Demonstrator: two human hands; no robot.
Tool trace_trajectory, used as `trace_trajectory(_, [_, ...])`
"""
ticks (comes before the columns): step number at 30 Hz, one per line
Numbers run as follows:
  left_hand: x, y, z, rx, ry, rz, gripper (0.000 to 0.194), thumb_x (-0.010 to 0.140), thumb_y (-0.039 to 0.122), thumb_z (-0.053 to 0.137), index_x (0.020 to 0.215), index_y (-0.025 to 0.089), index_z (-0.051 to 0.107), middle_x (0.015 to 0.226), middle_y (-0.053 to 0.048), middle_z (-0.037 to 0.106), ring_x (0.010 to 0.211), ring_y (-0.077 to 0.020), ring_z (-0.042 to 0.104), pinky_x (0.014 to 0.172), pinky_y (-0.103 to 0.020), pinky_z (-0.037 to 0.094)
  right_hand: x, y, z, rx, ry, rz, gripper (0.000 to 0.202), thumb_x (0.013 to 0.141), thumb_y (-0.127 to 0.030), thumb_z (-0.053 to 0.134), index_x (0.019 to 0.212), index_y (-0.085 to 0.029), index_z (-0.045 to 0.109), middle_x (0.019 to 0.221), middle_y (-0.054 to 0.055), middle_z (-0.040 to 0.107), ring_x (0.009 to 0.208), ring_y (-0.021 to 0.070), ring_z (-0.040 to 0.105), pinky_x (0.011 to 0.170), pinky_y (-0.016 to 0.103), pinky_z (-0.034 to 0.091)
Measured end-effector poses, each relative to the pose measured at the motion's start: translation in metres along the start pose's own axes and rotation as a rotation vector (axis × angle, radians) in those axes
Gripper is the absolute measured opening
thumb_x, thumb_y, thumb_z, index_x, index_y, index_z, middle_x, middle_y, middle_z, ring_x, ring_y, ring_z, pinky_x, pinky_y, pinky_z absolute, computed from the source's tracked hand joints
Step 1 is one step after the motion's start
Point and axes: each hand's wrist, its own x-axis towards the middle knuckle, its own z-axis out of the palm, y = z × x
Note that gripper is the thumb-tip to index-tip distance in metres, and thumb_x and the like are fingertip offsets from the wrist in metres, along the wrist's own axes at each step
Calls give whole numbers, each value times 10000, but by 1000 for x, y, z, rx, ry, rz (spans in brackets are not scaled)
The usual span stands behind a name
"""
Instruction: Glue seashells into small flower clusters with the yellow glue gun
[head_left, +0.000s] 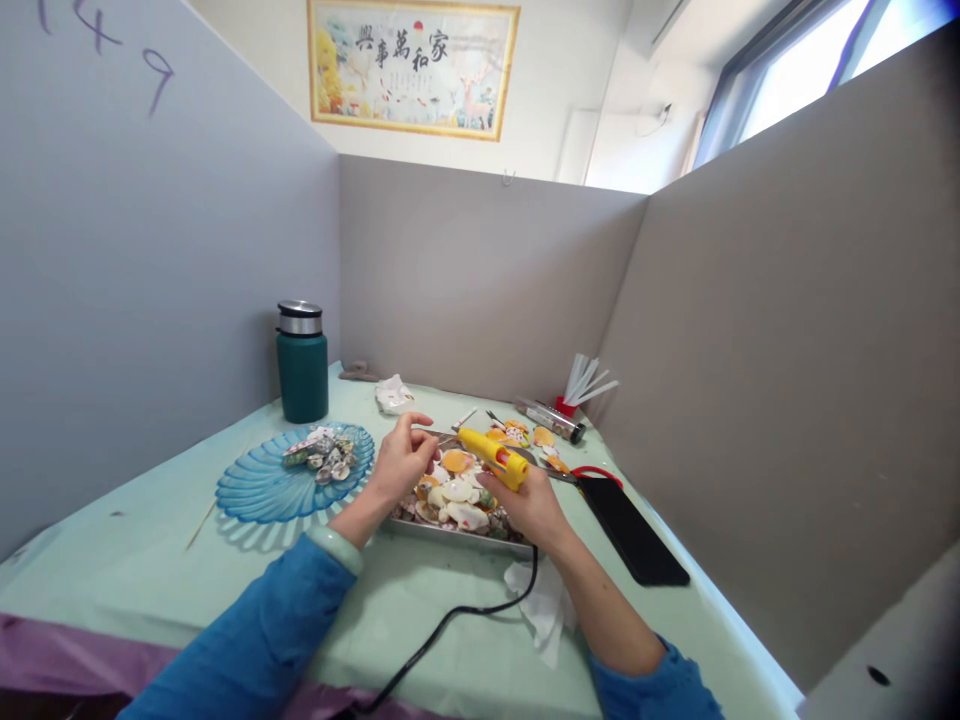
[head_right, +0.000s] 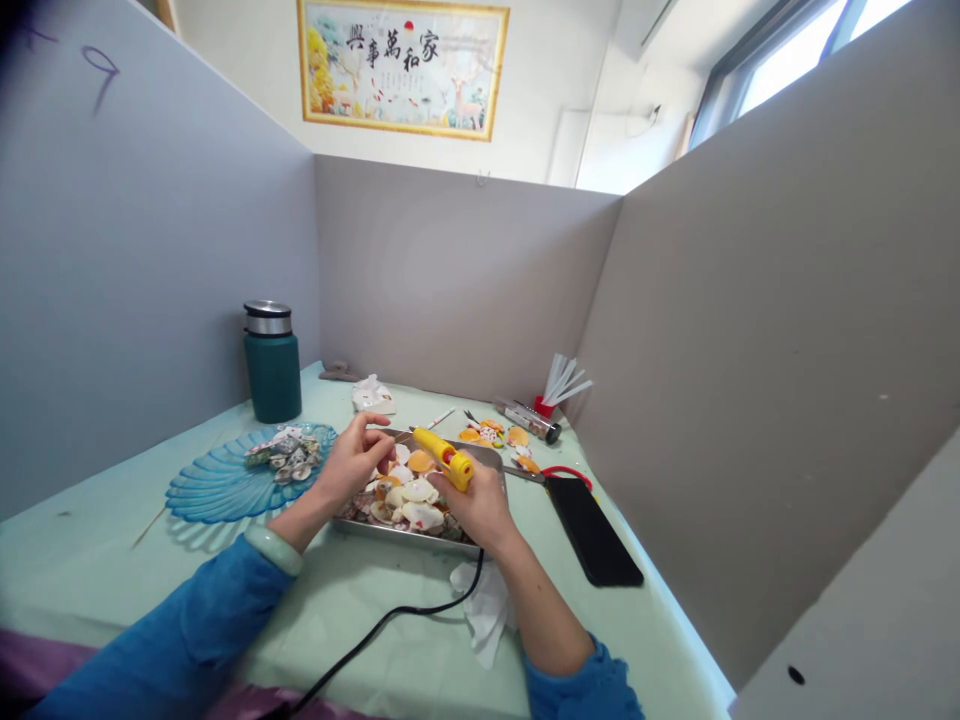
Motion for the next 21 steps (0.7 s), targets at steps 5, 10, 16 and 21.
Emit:
trace_trajectory(5, [0,-4,1,3,-16,12,279,728,253,534,985,203,437,554,69,583,453,-103,531,467,-199,410,-1,-3,1,7,-43,-15,292,783,-444,615,872,-167,638,762,25,654,654,165,570,610,262,458])
trace_trajectory(10, [0,-4,1,32,-17,30,264,742,239,517,990,208,430,564,67,582,463,-103,531,474,-197,411,0,-1,0,-1,-12,-1,315,788,-470,605,882,-171,638,772,28,655,653,165,568,622,269,460])
trace_trajectory(16, [-1,-2,2,61,-23,51,261,755,228,499,1002,207,420,575,62,581,475,-105,524,474,-198,406,-1,-5,0,-10,-36,-24,297,782,-445,612,861,-160,637,743,27,643,646,160,557,611,261,455])
trace_trajectory(21, [-2,-2,2,81,-19,80,248,761,229,497,999,205,433,585,58,590,487,-105,527,490,-199,405,0,-3,0,-17,2,-17,326,788,-465,603,878,-154,642,780,34,656,667,167,569,630,266,461])
